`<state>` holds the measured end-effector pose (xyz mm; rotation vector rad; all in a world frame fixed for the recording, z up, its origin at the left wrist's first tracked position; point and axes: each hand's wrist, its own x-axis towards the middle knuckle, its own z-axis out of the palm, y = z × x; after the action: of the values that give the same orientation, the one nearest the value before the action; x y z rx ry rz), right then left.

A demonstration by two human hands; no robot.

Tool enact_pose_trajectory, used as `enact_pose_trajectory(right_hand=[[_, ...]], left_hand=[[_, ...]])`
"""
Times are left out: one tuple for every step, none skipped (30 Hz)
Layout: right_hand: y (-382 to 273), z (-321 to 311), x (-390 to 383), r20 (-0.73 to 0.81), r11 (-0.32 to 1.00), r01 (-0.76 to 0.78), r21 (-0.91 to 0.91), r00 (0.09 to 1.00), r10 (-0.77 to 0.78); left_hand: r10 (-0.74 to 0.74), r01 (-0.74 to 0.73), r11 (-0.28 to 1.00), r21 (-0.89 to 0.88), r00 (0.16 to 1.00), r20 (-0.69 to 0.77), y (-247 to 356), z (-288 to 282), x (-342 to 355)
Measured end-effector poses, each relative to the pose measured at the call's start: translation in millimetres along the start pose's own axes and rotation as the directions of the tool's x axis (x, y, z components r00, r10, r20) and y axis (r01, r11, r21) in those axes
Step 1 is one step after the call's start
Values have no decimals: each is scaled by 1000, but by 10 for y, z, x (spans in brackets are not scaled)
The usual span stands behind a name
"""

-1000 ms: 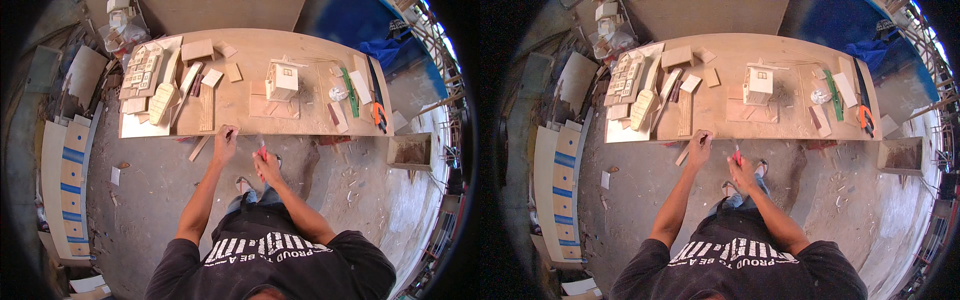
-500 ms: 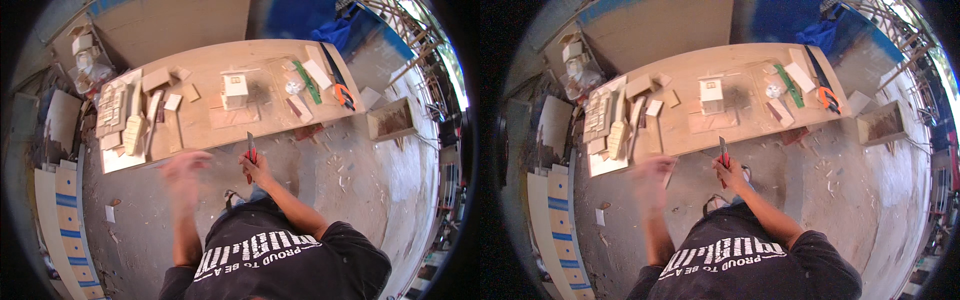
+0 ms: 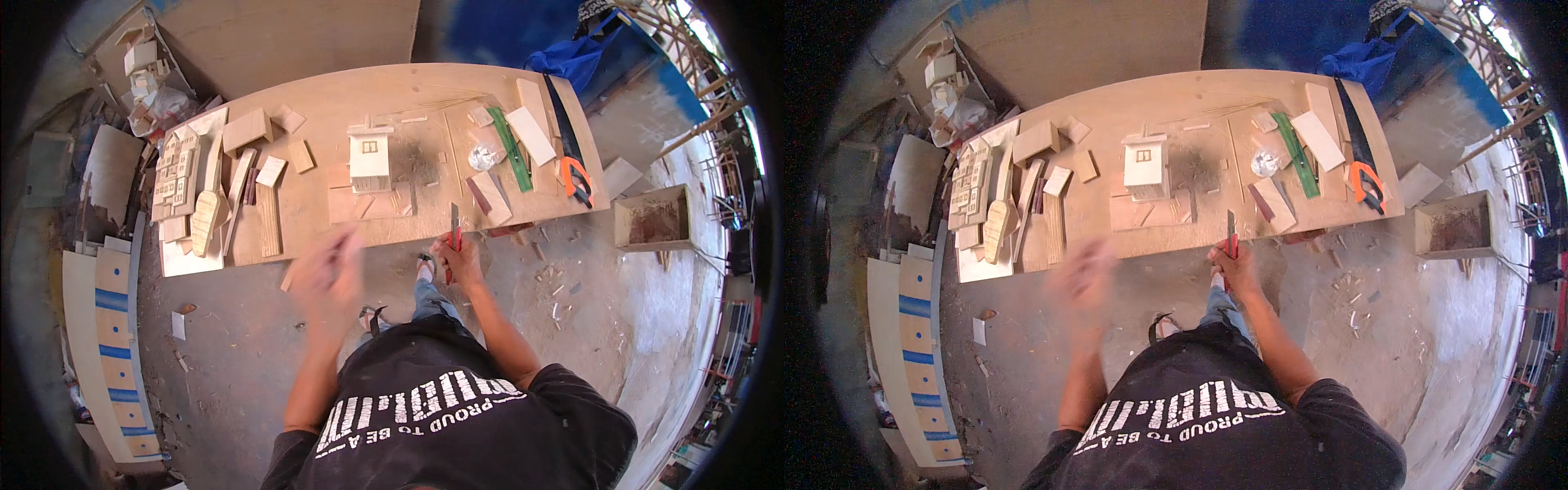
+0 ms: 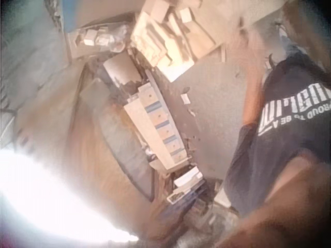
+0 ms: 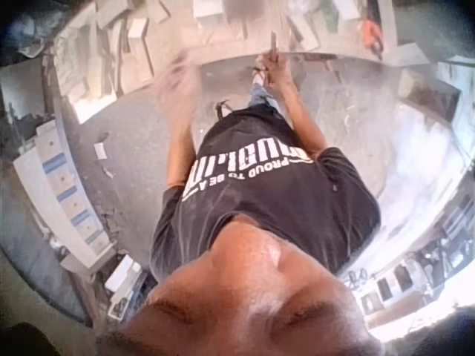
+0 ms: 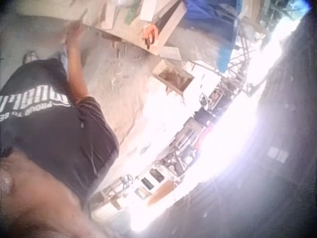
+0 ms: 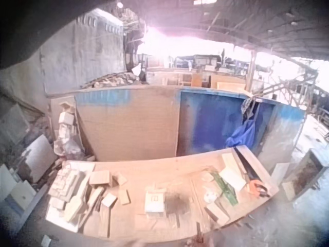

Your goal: The person constructs a small wooden house model by applying adhesive to small wood pieces and attaching them to the model, using a utility knife to trim materials.

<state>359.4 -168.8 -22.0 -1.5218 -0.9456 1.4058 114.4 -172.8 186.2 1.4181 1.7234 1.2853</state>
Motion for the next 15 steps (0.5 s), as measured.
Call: enact_pose_trajectory(right_hand=[[-47, -26, 113, 27, 1000, -5, 11, 1000, 5], [-81, -79, 213, 15, 998, -21, 67, 1000, 20], [-128, -123, 310, 7, 993, -32, 118, 999, 32], [-180, -170, 374, -10, 991, -63, 114, 998, 65], [-197, -262, 424, -6, 991, -72, 115, 997, 74], [-214, -356, 475, 11, 988, -100, 115, 995, 99], [-231, -443, 519, 31, 985, -127, 115, 992, 124], [-242, -531, 547, 38, 984, -137, 117, 990, 133], [-254, -616, 563, 48, 983, -140, 118, 990, 135], [-270, -681, 586, 59, 983, -143, 118, 989, 136], [-296, -756, 606, 62, 981, -152, 117, 987, 145], [-323, -821, 622, 65, 976, -175, 132, 984, 167], [-329, -874, 642, 67, 969, -197, 148, 980, 189], [-334, -938, 676, 65, 969, -202, 143, 979, 195], [-333, -998, 711, 69, 972, -204, 119, 978, 197]], left_hand=[[12, -6, 992, -129, 999, 42, -411, 475, 127], [10, -16, 997, 76, 997, 75, -866, 841, 185], [24, -36, 986, 161, 997, 77, -1323, 1135, 205], [39, -59, 969, 238, 995, 87, -1600, 1368, 247], [31, -52, 969, 243, 996, 88, -1604, 1524, 298], [15, -40, 934, 354, 997, 73, -1604, 1685, 344], [0, -25, 887, 461, 999, 55, -1607, 1828, 385], [36, -36, 869, 493, 999, 10, -1619, 1948, 425], [28, -28, 865, 501, 1000, 8, -1637, 2034, 446], [6, -3, 849, 528, 1000, -3, -1657, 2102, 460], [-17, 20, 835, 550, 1000, -11, -1634, 2175, 472], [-25, 27, 832, 553, 1000, -10, -1619, 2224, 485], [-50, 49, 790, 611, 999, -16, -1609, 2253, 498], [-73, 69, 748, 660, 997, -21, -1581, 2296, 516], [-79, 72, 749, 658, 997, -18, -1582, 2335, 526]])
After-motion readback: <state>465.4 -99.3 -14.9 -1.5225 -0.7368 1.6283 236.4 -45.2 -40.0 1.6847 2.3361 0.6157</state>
